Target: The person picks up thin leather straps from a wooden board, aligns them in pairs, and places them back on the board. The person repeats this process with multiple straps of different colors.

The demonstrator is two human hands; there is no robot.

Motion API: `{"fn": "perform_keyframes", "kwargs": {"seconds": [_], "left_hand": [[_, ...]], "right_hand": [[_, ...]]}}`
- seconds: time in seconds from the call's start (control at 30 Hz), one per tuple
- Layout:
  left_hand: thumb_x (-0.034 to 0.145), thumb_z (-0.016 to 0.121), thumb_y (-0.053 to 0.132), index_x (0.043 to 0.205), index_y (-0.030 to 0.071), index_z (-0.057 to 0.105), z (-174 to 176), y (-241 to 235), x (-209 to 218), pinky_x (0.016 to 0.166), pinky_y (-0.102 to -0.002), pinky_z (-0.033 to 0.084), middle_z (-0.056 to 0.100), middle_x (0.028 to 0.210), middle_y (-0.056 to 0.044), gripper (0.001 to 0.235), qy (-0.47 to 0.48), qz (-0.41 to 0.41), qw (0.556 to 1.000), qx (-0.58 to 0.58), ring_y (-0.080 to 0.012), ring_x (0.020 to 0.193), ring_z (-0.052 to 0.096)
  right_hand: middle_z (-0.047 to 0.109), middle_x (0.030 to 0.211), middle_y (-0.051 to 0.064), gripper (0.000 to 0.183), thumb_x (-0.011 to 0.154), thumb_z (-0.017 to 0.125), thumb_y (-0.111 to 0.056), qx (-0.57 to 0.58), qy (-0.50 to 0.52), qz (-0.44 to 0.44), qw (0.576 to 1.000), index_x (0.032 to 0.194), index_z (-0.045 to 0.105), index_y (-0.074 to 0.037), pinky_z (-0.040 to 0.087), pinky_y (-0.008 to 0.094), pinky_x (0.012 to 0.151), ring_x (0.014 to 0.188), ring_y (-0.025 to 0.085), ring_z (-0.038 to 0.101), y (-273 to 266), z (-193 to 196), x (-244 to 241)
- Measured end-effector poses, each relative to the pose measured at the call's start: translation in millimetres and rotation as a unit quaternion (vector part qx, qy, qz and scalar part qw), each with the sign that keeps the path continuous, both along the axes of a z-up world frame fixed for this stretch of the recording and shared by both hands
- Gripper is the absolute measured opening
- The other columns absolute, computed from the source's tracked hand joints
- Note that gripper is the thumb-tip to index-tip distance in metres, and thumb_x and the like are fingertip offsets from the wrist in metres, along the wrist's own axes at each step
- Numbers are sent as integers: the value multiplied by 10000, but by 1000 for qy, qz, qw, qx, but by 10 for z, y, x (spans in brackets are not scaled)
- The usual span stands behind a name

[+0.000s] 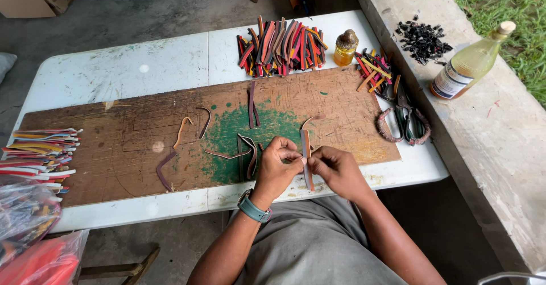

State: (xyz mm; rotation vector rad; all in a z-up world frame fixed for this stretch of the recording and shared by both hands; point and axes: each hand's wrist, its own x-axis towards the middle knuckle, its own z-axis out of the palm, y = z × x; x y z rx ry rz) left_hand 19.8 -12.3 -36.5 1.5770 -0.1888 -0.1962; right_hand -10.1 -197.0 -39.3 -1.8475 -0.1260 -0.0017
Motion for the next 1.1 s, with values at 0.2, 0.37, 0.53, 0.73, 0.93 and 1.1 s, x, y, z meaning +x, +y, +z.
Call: {"fn": "perform_keyframes", "kwargs": {"seconds": [0.2,0.37,0.53,0.73,0.93,1.1], "left_hand": [[860,702,35,1152,45,501,77,11,-36,675,-272,650,740,879,-91,355,52,-21,997,-54,-120,784,733],[824,711,-14,1110,1,537,40,-47,-5,664,-259,594,749,828,-97,336,-77,18,996,44,-127,749,720],[793,712,-2,1110,-19,598,88,-83,50,636,-254,568,737,806,-71,338,-33,-39,998,48,-104,721,686],[900,662,100,997,-17,687,117,-37,124,615,-293,593,743,821,-59,154,36,-80,995,50,-117,703,716],[995,644,204,1008,9,711,51,14,97,709,-369,590,743,872,-94,207,-190,-38,965,178,-163,808,725],[962,673,202,1237,15,663,-27,148,-76,755,-361,572,756,946,-82,333,-91,-57,990,87,-158,894,719]], "right_hand": [[712,792,36,199,964,688,-167,120,48,5,992,910,683,25,580,270,668,720,99,664,-52,-207,98],[691,742,61,167,960,676,-111,69,40,-13,997,866,672,27,537,273,616,673,107,625,-3,-342,66],[684,810,54,137,990,650,-113,101,41,17,994,921,666,5,545,256,657,717,86,626,-128,-285,123],[718,842,54,121,958,657,-105,117,31,-12,993,921,660,10,609,290,689,763,108,698,-108,-157,117],[725,712,52,88,873,711,-94,-114,-9,-45,992,872,723,-6,553,288,618,633,134,698,97,-172,19],[739,771,71,132,927,690,-90,159,45,-50,985,891,706,36,568,293,612,660,137,676,59,-398,248]]}}
